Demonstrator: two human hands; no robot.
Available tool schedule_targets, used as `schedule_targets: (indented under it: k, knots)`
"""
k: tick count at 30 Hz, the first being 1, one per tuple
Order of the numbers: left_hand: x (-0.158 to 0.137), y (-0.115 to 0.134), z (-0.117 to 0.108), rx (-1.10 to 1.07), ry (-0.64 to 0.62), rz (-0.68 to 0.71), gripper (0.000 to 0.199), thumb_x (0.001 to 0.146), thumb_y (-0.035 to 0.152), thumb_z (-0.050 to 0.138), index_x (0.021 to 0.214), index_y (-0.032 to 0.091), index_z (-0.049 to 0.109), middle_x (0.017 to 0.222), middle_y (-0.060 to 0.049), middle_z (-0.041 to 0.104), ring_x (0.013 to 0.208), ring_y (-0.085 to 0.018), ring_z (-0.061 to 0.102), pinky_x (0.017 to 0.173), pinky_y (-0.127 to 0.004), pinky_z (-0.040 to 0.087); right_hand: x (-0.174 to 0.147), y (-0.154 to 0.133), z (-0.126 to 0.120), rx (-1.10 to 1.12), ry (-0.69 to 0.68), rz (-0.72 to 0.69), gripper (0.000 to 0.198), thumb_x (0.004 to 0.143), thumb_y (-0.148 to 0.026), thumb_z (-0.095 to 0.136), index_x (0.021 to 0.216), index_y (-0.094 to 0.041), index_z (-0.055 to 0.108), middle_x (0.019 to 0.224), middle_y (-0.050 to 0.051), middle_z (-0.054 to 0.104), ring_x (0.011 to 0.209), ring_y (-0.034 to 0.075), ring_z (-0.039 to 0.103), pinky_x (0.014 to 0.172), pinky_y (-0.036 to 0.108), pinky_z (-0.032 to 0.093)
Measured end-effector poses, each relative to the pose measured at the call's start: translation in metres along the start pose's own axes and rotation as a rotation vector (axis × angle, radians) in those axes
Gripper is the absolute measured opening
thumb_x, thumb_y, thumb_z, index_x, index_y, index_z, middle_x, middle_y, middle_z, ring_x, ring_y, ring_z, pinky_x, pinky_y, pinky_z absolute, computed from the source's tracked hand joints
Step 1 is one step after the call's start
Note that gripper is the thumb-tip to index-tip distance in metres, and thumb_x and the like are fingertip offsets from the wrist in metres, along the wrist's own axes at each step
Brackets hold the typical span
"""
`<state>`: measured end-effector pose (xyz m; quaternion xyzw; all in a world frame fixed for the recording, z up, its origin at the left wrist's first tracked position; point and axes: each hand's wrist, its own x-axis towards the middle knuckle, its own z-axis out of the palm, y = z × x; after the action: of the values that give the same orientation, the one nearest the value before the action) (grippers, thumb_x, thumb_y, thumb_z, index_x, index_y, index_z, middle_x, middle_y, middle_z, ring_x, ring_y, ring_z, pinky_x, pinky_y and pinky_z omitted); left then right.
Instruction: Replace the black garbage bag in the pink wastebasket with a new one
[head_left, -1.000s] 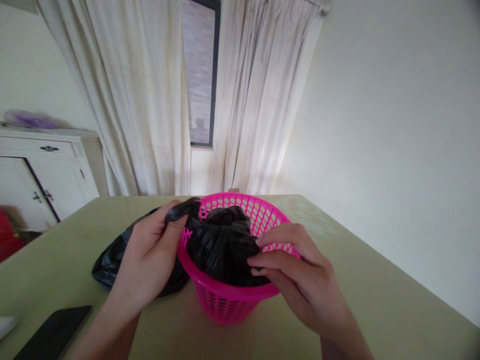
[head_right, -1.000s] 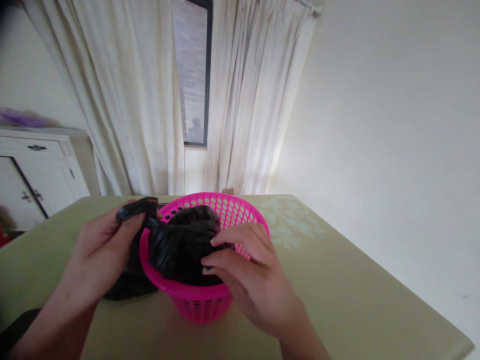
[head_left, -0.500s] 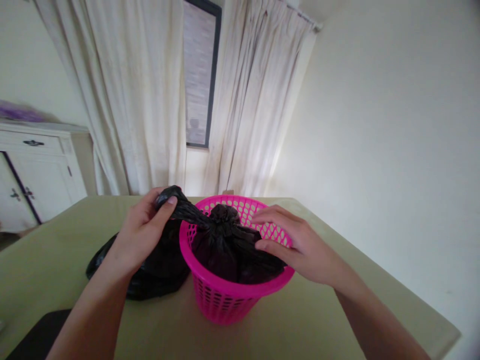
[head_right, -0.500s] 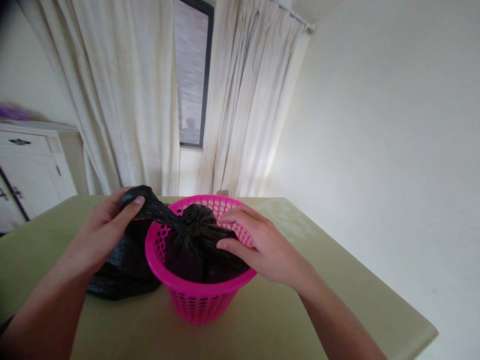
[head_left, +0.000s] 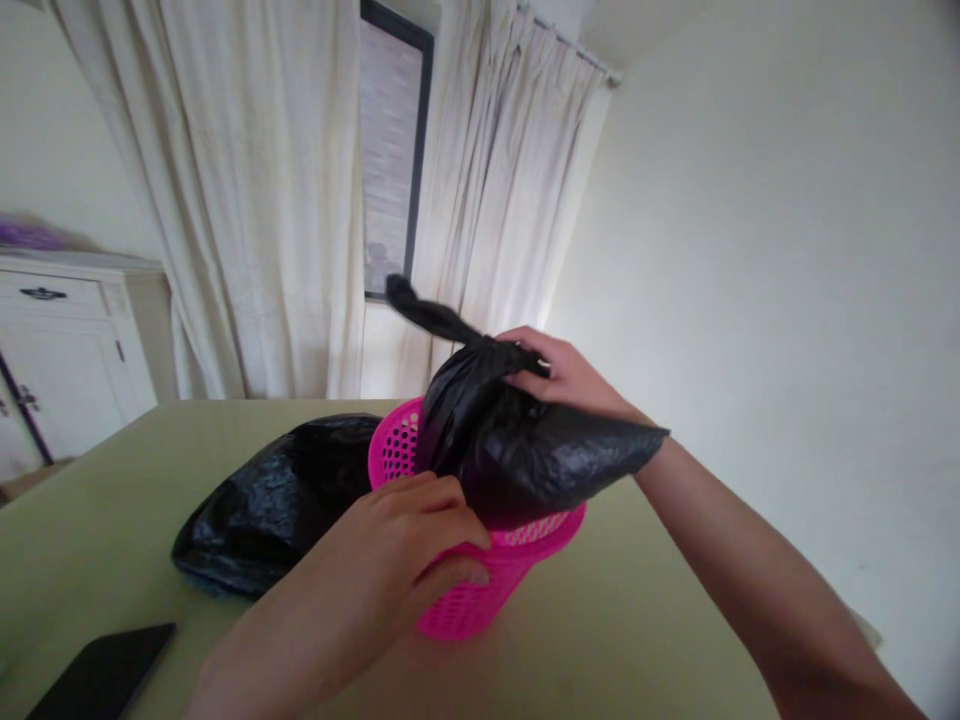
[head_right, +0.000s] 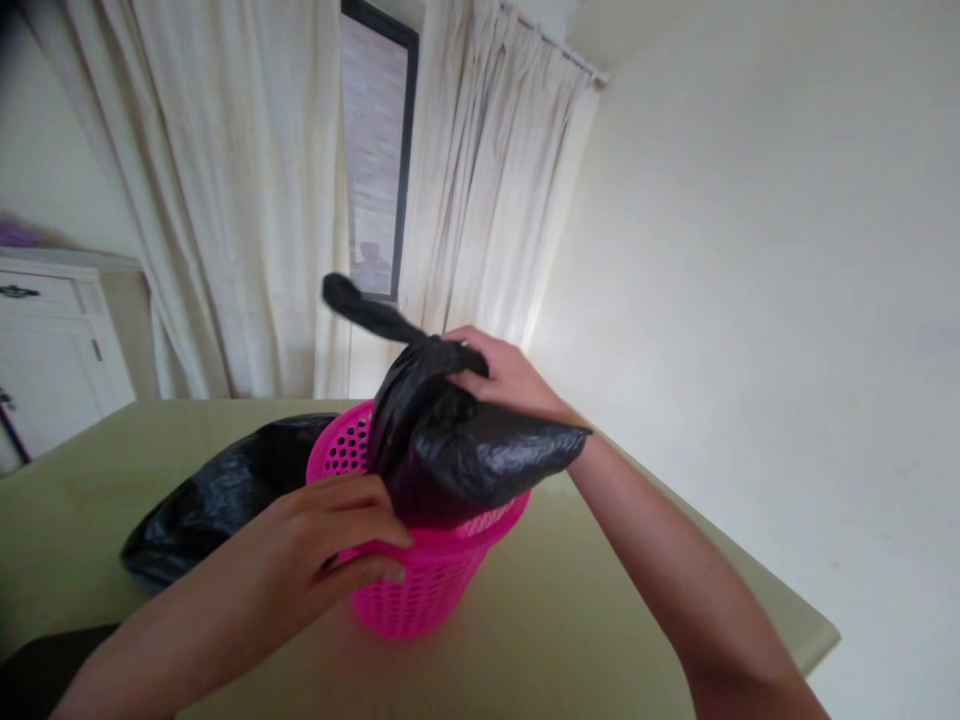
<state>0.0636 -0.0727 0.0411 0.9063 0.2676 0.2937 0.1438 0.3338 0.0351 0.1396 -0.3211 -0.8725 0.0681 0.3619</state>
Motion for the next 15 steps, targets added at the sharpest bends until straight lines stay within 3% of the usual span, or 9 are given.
schedule_targets:
  k: [2, 4, 5, 7, 9, 12, 13, 14, 15]
  knots:
    - [0.006, 0.0, 0.008, 0.051, 0.025, 0.024, 0.019, 0.11, 0.02, 0.066, 0.107, 0.027, 0.083, 0.107, -0.001, 0.08, 0.105, -0.02, 0.073, 0.095, -0.031, 0.054, -0.003, 0.01, -0.03, -0.096, 0.265, 0.008, 0.021, 0.095, -0.023, 0.071, 0.107, -0.012, 0.084, 0.123, 0.009, 0.085, 0.109, 0.024, 0.08, 0.088, 0.033, 0.061]
    - [0.011, 0.001, 0.015, 0.087, 0.014, 0.05, 0.018, 0.111, 0.023, 0.066, 0.108, 0.026, 0.083, 0.108, -0.002, 0.081, 0.11, -0.022, 0.073, 0.103, -0.036, 0.053, -0.013, 0.017, -0.058, -0.285, 0.575, -0.063, 0.052, 0.098, -0.035, 0.049, 0.073, -0.001, 0.079, 0.128, 0.011, 0.081, 0.109, 0.027, 0.077, 0.072, 0.035, 0.049]
    - [0.013, 0.0, 0.016, 0.079, 0.009, 0.06, 0.015, 0.11, 0.026, 0.068, 0.108, 0.026, 0.083, 0.111, -0.002, 0.081, 0.113, -0.023, 0.072, 0.106, -0.038, 0.052, -0.02, 0.019, -0.07, -0.394, 0.717, -0.125, 0.055, 0.099, -0.038, 0.048, 0.073, -0.001, 0.079, 0.13, 0.011, 0.081, 0.11, 0.028, 0.077, 0.071, 0.036, 0.049]
    - [0.014, -0.007, 0.012, -0.003, 0.064, 0.068, 0.012, 0.108, 0.036, 0.073, 0.113, 0.029, 0.081, 0.118, -0.001, 0.08, 0.119, -0.024, 0.071, 0.11, -0.038, 0.051, -0.037, 0.023, -0.087, -0.615, 0.892, -0.213, 0.049, 0.101, -0.042, 0.056, 0.102, -0.003, 0.086, 0.134, 0.011, 0.079, 0.118, 0.032, 0.074, 0.083, 0.04, 0.053]
    - [0.009, -0.025, 0.001, -0.096, 0.256, 0.009, 0.018, 0.109, 0.044, 0.07, 0.115, 0.029, 0.079, 0.119, -0.001, 0.079, 0.116, -0.022, 0.071, 0.105, -0.034, 0.052, -0.057, 0.034, -0.096, -0.812, 0.893, -0.245, 0.047, 0.099, -0.033, 0.068, 0.139, -0.011, 0.078, 0.13, 0.015, 0.076, 0.12, 0.033, 0.072, 0.097, 0.046, 0.056]
    - [-0.003, -0.074, -0.022, 0.033, 0.639, -0.249, 0.033, 0.112, 0.05, 0.056, 0.099, 0.025, 0.073, 0.096, -0.002, 0.075, 0.092, -0.021, 0.07, 0.084, -0.033, 0.052, -0.091, 0.07, -0.094, -1.004, 0.755, -0.229, 0.05, 0.097, -0.024, 0.066, 0.147, -0.02, 0.069, 0.117, 0.016, 0.07, 0.108, 0.032, 0.068, 0.095, 0.049, 0.06]
    - [-0.007, -0.093, -0.027, 0.128, 0.677, -0.367, 0.036, 0.111, 0.054, 0.054, 0.099, 0.024, 0.071, 0.094, -0.003, 0.075, 0.088, -0.023, 0.07, 0.079, -0.034, 0.05, -0.103, 0.087, -0.089, -1.032, 0.724, -0.207, 0.05, 0.096, -0.022, 0.064, 0.145, -0.021, 0.068, 0.116, 0.015, 0.069, 0.107, 0.031, 0.068, 0.092, 0.048, 0.06]
    - [-0.01, -0.112, -0.029, 0.217, 0.623, -0.518, 0.038, 0.111, 0.055, 0.049, 0.101, 0.024, 0.07, 0.093, -0.004, 0.075, 0.086, -0.024, 0.07, 0.077, -0.035, 0.049, -0.117, 0.105, -0.083, -1.039, 0.704, -0.184, 0.049, 0.093, -0.02, 0.061, 0.142, -0.021, 0.068, 0.115, 0.013, 0.067, 0.105, 0.031, 0.068, 0.09, 0.047, 0.061]
    - [-0.012, -0.129, -0.029, 0.296, 0.487, -0.655, 0.039, 0.112, 0.053, 0.042, 0.106, 0.025, 0.069, 0.096, -0.005, 0.077, 0.089, -0.026, 0.072, 0.08, -0.036, 0.05, -0.131, 0.121, -0.074, -1.034, 0.664, -0.13, 0.049, 0.092, -0.018, 0.058, 0.14, -0.021, 0.067, 0.118, 0.013, 0.067, 0.106, 0.03, 0.068, 0.088, 0.046, 0.062]
